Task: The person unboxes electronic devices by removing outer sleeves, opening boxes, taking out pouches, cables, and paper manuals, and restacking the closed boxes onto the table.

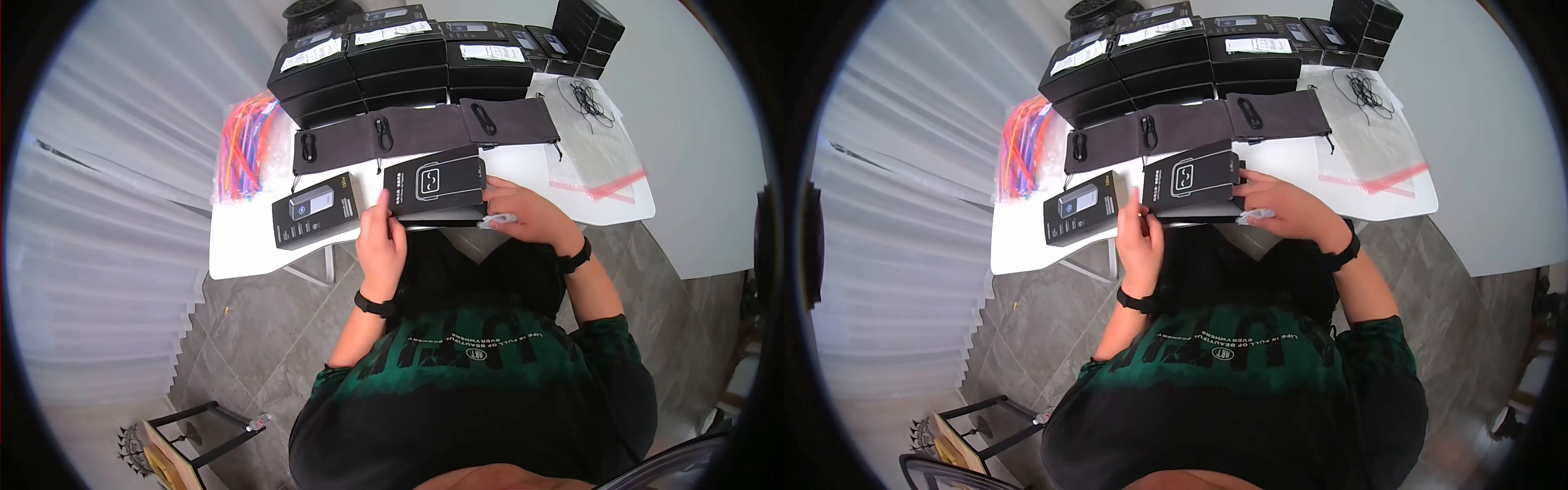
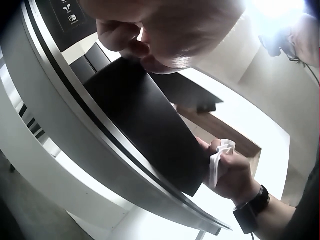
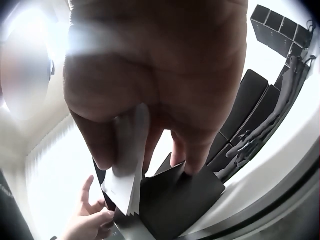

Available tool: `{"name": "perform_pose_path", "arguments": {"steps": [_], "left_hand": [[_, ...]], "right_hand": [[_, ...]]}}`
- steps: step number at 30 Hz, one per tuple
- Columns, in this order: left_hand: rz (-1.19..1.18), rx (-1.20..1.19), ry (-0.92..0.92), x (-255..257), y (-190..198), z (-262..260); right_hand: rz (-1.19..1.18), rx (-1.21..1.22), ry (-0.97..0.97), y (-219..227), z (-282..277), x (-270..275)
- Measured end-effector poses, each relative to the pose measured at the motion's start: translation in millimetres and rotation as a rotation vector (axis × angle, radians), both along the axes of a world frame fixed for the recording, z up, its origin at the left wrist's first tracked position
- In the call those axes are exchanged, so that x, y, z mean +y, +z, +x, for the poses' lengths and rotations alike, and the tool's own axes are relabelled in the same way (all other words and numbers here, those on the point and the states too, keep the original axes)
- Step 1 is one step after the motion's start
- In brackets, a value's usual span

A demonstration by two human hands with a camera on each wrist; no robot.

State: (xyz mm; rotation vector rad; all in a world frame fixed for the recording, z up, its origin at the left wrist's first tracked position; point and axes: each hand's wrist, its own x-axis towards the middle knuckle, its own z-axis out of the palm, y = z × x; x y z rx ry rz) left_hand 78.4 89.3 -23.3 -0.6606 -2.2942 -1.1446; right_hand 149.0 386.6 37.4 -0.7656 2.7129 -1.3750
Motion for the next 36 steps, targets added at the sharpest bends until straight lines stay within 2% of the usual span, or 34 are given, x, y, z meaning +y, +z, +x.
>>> {"name": "perform_pose_path", "arguments": {"steps": [2, 4, 6, 8, 9, 13, 15, 16, 18, 20, 22, 24, 25, 27, 36], "left_hand": [[-0.027, 0.061, -0.014, 0, 6, -1], [-0.184, 0.120, -0.067, -7, 12, -3], [-0.229, 0.133, -0.058, -7, 19, 0], [-0.222, 0.043, -0.103, -8, 23, 3], [-0.222, 0.043, -0.102, -8, 21, 4], [-0.218, 0.026, -0.044, -5, 13, 6], [-0.189, 0.006, -0.045, -3, 13, 7], [-0.187, -0.026, -0.035, -3, 13, 7], [-0.185, -0.058, -0.027, -1, 11, 9], [-0.264, -0.173, 0.018, -2, 8, 11], [-0.271, -0.154, 0.017, -2, 9, 11], [-0.280, -0.137, 0.013, -3, 8, 11], [-0.275, -0.118, 0.008, -3, 7, 10], [-0.271, -0.099, 0.003, -4, 6, 8], [-0.309, -0.105, -0.010, -5, 7, 7]], "right_hand": [[0.115, 0.131, -0.080, 0, 7, -13], [0.086, 0.062, -0.055, -2, 5, -6], [0.058, -0.007, -0.027, -18, 7, 1], [-0.672, -0.154, -0.147, -46, 7, 6], [-0.707, -0.112, -0.197, -49, 9, 7], [-0.783, -0.082, -0.199, -46, 19, -5], [-0.553, -0.004, -0.271, -45, 23, -13], [-0.554, -0.004, -0.277, -41, 27, -16], [-0.170, 0.055, -0.402, -33, 32, -20], [-0.084, 0.087, -0.396, -33, 34, -24], [0.001, 0.119, -0.389, -32, 36, -28], [0.186, 0.186, -0.412, -30, 40, -34], [0.185, 0.184, -0.414, -31, 41, -36], [0.348, 0.306, -0.403, -31, 41, -40], [0.484, 0.383, -0.389, -20, 41, -44]]}}
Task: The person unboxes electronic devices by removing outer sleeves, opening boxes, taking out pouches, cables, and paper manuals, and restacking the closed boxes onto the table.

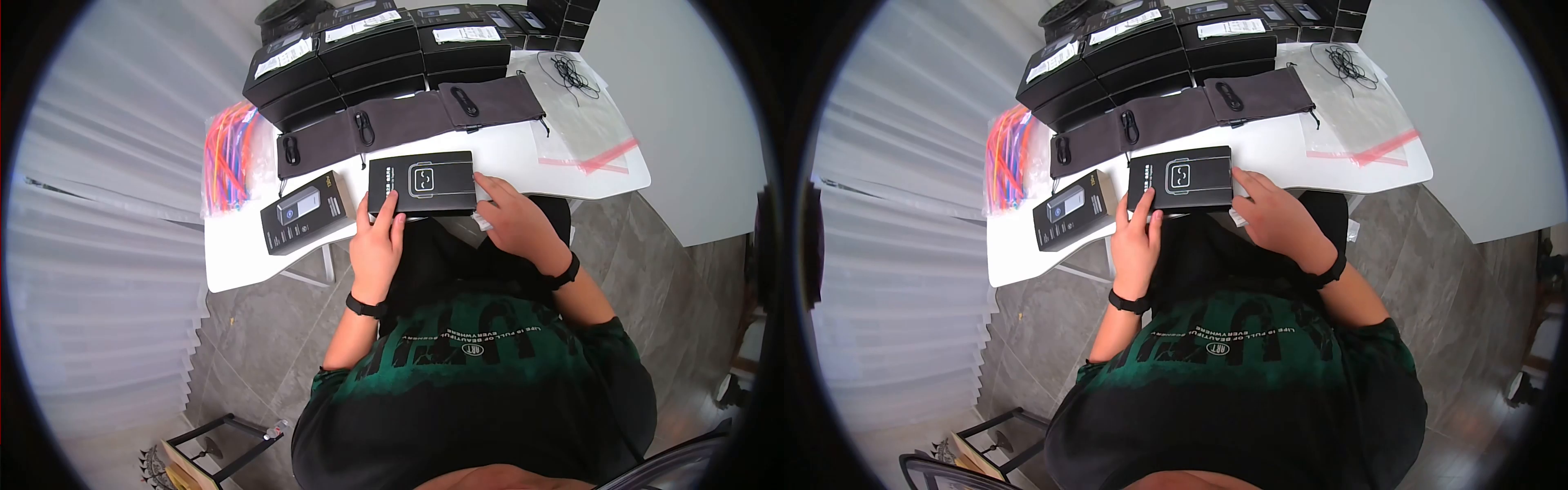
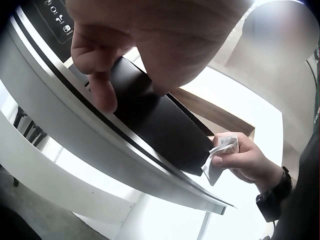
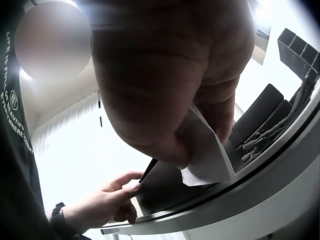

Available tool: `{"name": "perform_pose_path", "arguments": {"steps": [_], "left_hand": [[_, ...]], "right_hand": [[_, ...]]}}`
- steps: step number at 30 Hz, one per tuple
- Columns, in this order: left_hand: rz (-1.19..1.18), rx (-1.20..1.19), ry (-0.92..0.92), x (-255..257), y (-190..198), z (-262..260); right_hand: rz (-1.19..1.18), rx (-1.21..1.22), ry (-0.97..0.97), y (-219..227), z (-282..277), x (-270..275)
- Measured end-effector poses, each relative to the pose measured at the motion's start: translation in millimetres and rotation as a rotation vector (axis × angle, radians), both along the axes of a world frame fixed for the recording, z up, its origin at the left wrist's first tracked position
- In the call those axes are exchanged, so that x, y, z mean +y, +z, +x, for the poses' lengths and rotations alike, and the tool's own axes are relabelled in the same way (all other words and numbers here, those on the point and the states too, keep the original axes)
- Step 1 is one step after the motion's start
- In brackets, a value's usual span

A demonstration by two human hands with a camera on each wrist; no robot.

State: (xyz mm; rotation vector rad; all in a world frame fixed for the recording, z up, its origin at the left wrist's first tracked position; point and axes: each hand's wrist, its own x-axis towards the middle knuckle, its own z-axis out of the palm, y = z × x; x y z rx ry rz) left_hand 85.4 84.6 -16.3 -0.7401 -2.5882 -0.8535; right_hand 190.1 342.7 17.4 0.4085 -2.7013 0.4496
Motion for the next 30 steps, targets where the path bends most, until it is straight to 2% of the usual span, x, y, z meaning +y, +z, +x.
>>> {"name": "perform_pose_path", "arguments": {"steps": [7, 10, 12, 13, 15, 16, 18, 19, 20, 21, 22, 24, 26, 28, 30], "left_hand": [[-0.093, 0.087, 0.019, 1, 0, 0], [-0.097, 0.103, 0.019, 1, -1, -2], [-0.093, 0.101, 0.027, 2, -1, 0], [-0.083, 0.074, 0.022, 2, 0, 2], [-0.069, 0.049, 0.018, 1, 5, 4], [-0.025, 0.063, 0.000, -1, 8, 5], [0.027, 0.081, -0.021, -6, 14, 8], [0.133, 0.094, -0.086, -12, 18, 11], [0.237, 0.106, -0.151, -15, 23, 15], [0.323, -0.046, -0.286, -13, 37, 18], [0.415, -0.231, -0.416, -10, 43, 19], [0.673, -0.646, -0.608, 9, 46, 29], [0.594, -0.826, -0.644, 20, 39, 33], [0.636, -0.773, -0.611, 28, 37, 38], [0.754, -0.816, -0.533, 30, 38, 39]], "right_hand": [[0.141, -0.015, 0.024, 17, -1, 10], [0.098, 0.019, 0.076, 27, 2, 16], [-0.047, -0.082, 0.174, 24, 5, 14], [-0.045, -0.082, 0.178, 20, 4, 16], [-0.270, -0.174, 0.166, 16, 2, 22], [-0.268, -0.173, 0.166, 16, 3, 22], [-0.655, -0.176, 0.020, 23, 5, 20], [-0.651, -0.174, 0.017, 22, 5, 19], [-1.038, -0.337, -0.006, 18, 4, 16], [-1.426, -0.508, -0.033, 16, 5, 10], [-1.428, -0.519, -0.037, 17, 7, 2], [-1.642, -0.586, 0.059, 26, 3, -17], [-1.579, -0.607, 0.110, 15, -3, -28], [-1.539, -0.649, 0.131, 15, -9, -34], [-1.604, -0.607, 0.081, 17, -9, -41]]}}
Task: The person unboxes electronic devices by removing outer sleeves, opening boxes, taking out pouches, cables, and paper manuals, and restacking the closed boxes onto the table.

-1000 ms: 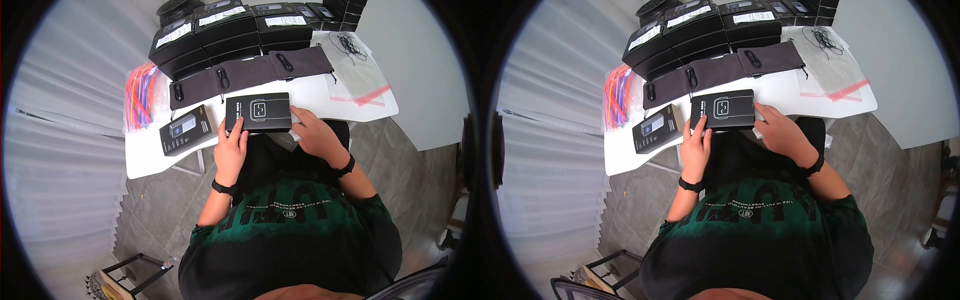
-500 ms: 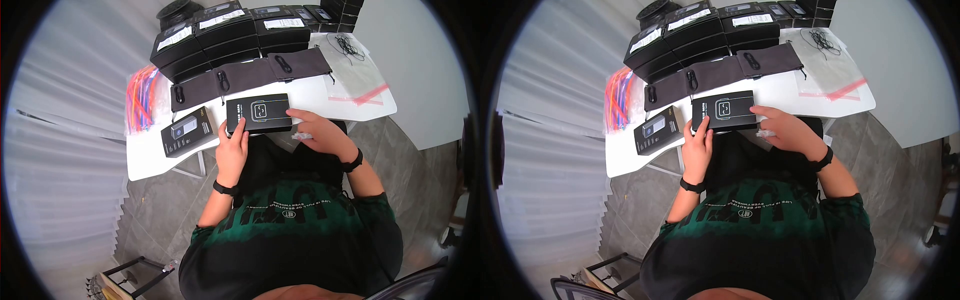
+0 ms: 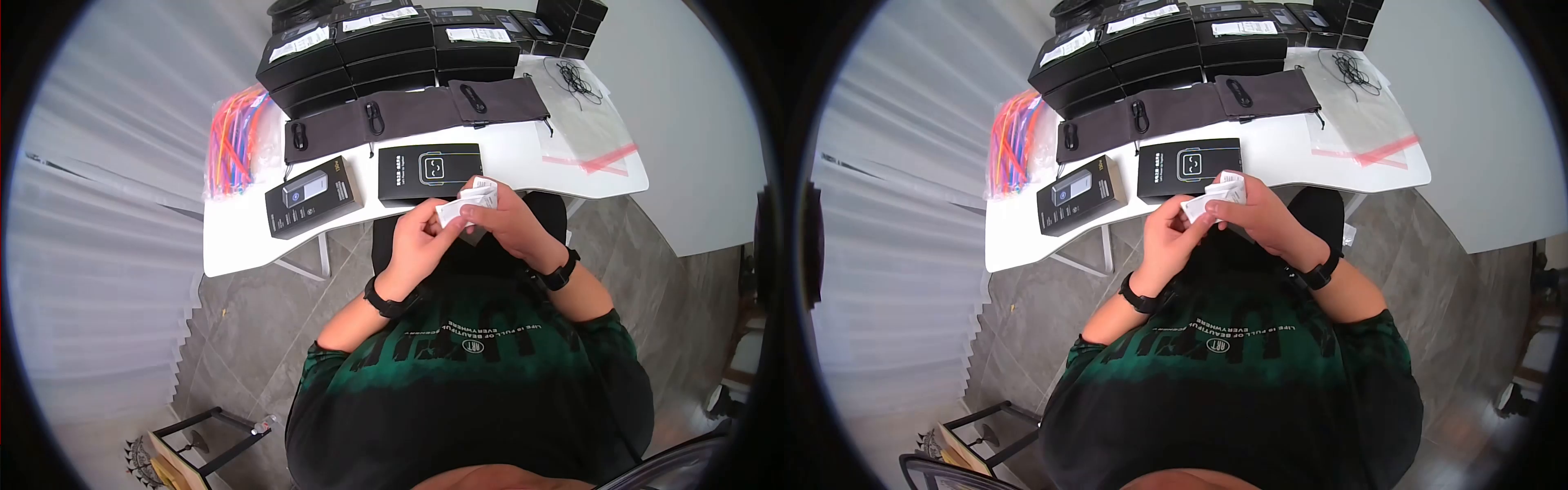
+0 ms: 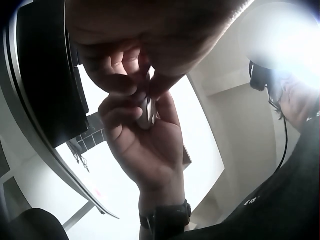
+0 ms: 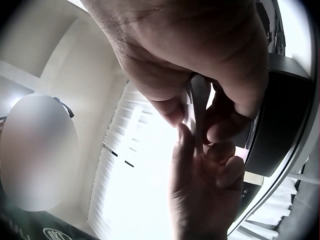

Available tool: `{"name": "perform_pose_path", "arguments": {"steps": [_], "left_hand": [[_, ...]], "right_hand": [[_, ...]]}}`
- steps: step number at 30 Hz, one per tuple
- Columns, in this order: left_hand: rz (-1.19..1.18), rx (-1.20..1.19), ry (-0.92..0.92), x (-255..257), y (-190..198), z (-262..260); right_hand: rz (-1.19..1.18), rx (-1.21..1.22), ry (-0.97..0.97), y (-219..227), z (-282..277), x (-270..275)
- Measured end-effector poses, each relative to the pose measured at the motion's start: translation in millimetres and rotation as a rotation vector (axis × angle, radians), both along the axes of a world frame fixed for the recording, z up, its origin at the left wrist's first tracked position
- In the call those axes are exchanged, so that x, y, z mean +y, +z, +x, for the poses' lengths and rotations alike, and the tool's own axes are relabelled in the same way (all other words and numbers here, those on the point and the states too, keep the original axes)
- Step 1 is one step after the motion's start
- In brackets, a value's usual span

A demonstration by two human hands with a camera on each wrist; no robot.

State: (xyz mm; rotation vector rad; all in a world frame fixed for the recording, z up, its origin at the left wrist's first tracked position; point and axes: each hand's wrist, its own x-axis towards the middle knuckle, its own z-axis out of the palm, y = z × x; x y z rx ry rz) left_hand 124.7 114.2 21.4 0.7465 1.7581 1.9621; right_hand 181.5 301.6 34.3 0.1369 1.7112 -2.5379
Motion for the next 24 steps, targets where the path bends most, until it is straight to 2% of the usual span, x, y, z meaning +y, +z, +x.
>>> {"name": "perform_pose_path", "arguments": {"steps": [4, 5, 6, 8, 9, 12, 14, 15, 17, 21, 23, 24], "left_hand": [[0.060, -0.018, -0.034, -12, -14, -5], [0.082, 0.105, 0.004, -11, -11, -6], [0.082, 0.101, 0.006, -12, -8, -5], [0.272, -0.157, -0.065, -12, 0, -2], [0.273, -0.160, -0.065, -13, 0, -2], [0.264, -0.207, -0.085, -15, -2, -9], [0.110, -0.130, -0.123, -16, -4, -16], [0.111, -0.132, -0.123, -19, -2, -20], [-0.199, 0.175, -0.155, -26, 5, -25], [-0.209, 0.027, -0.088, -24, 9, -18], [-0.009, -0.057, -0.151, -22, 7, -18], [-0.013, -0.059, -0.153, -22, 8, -17]], "right_hand": [[-0.001, 0.052, 0.062, 11, 7, 2], [-0.002, 0.083, 0.096, 11, 7, 3], [-0.003, 0.079, 0.098, 11, 7, 4], [0.154, 0.120, 0.073, 12, 6, 7], [0.155, 0.118, 0.074, 14, 6, 6], [0.268, 0.110, 0.047, 19, 3, 4], [0.529, 0.151, 0.105, 18, 0, 5], [0.529, 0.149, 0.105, 19, 0, 4], [0.812, 0.275, 0.022, 23, -1, -2], [0.952, 0.403, -0.045, 24, -1, -8], [1.046, 0.469, -0.068, 27, 0, -9], [1.042, 0.466, -0.070, 28, 2, -10]]}}
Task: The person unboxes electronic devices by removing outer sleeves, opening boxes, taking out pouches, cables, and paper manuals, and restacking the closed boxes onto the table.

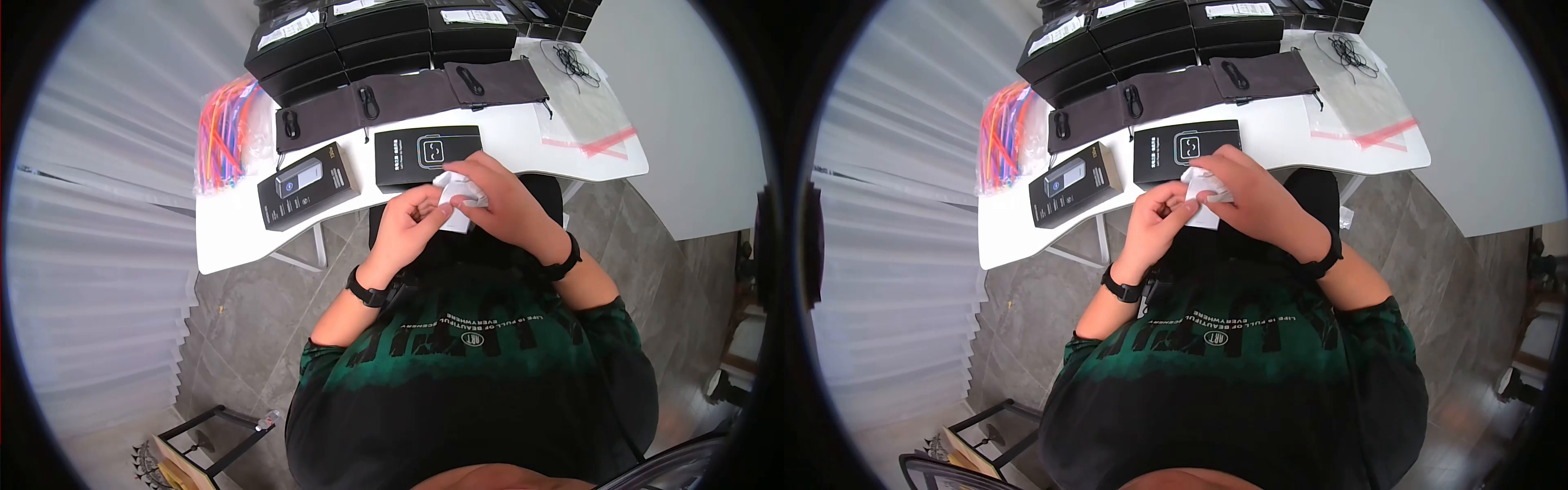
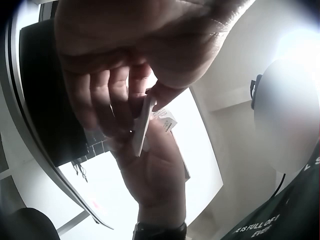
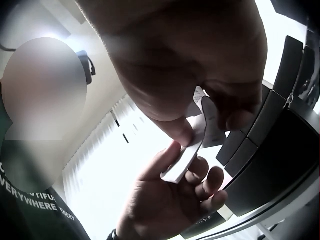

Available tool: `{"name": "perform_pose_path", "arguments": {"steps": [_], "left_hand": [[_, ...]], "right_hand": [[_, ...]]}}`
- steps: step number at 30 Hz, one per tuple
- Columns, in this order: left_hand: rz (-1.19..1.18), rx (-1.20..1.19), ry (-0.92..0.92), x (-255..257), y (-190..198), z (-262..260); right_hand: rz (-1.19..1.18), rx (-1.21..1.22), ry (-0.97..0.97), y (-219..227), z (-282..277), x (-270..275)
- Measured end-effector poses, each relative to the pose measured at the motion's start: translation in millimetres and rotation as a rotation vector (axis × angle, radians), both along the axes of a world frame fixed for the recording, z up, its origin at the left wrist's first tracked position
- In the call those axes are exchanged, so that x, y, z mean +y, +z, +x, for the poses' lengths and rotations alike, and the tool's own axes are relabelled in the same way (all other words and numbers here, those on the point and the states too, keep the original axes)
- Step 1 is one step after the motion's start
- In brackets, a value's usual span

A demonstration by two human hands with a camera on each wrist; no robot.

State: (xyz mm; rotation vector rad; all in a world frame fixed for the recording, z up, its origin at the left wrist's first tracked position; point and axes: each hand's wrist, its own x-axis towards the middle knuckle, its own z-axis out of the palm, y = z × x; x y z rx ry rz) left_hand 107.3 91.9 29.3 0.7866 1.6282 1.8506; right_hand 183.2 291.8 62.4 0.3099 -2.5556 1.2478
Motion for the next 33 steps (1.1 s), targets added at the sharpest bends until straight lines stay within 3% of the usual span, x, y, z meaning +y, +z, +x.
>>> {"name": "perform_pose_path", "arguments": {"steps": [3, 6, 12, 15, 17, 18, 20, 21, 23, 25, 28, 30, 31, 33], "left_hand": [[0.171, -0.198, -0.137, 6, 1, 1], [0.117, -0.094, -0.222, 3, -2, 2], [0.110, -0.163, -0.019, 13, -15, 10], [0.238, -0.192, 0.105, 16, -11, 11], [0.350, -0.153, 0.176, 16, -10, 12], [0.353, -0.152, 0.183, 16, -11, 12], [0.368, -0.061, 0.220, 17, -16, 14], [0.372, -0.059, 0.224, 19, -19, 14], [0.349, 0.110, 0.290, 23, -23, 16], [0.378, 0.079, 0.287, 22, -20, 13], [0.430, 0.009, 0.326, 17, -22, -2], [0.411, 0.068, 0.352, 12, -18, -9], [0.411, 0.068, 0.352, 11, -16, -10], [0.260, 0.094, 0.413, 10, -5, -12]], "right_hand": [[0.156, 0.009, 0.065, 1, 4, -1], [0.270, 0.028, 0.118, 0, 10, -4], [0.344, 0.160, 0.012, 0, 13, -11], [0.140, 0.043, 0.030, -6, 16, -14], [-0.629, -0.094, -0.069, -27, 15, -20], [-0.626, -0.096, -0.063, -30, 13, -18], [-0.975, -0.437, 0.080, -31, 8, -12], [-1.015, -0.430, 0.044, -22, 10, -18], [-0.984, -0.417, 0.059, -29, 5, -15], [-0.957, -0.399, 0.071, -30, 3, -12], [-0.744, -0.324, 0.099, -25, 1, -5], [-0.457, -0.220, 0.005, -22, 1, 2], [-0.457, -0.221, 0.006, -16, 1, 6], [-0.265, -0.209, -0.065, -2, -2, 13]]}}
